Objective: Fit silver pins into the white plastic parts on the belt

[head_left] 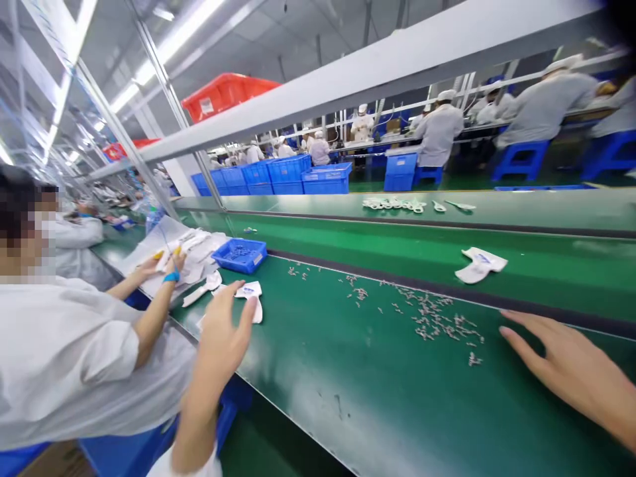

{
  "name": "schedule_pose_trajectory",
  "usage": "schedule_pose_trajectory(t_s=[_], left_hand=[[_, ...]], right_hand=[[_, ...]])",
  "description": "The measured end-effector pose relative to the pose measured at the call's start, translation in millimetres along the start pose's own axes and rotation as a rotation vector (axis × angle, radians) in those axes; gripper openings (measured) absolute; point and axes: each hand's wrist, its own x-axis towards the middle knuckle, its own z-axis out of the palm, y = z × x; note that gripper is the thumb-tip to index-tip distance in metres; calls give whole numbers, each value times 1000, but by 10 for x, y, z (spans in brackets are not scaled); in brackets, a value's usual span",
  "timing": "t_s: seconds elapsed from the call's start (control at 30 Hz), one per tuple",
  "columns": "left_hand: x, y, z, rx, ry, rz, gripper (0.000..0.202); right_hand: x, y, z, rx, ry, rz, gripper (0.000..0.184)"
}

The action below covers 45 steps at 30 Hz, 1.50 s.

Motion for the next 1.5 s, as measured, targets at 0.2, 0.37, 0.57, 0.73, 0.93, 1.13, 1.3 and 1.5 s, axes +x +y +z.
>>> schedule_pose_trajectory(t_s=[0.2,0.37,0.57,0.73,0.93,1.13,1.3,1.5], left_hand=[[428,-384,437,349,-121,-423,77],[424,-554,542,414,-263,-476,81],[-46,-168,849,433,-322,-316,76],[-525,701,1123,380,-365,-101,70],[-1043,1406,1252,178,-320,187,64],[-1128,1502,1113,-286,-248,340,33],[-1176,1697,1068,-403,-296,361,27],[-1305,1911,1100,-475,-330,337,15]], right_hand=[[-44,151,217,109,-38,3,39],[-38,55,-71,206,-98,54,40],[-55,-48,-358,220,-150,119,38],[-66,-211,-378,229,-169,81,32],[-47,-290,-389,264,-129,149,22],[-70,-393,-454,456,-126,187,34],[-118,-873,-487,720,-271,115,38],[-280,-1534,-456,1090,-445,115,25]])
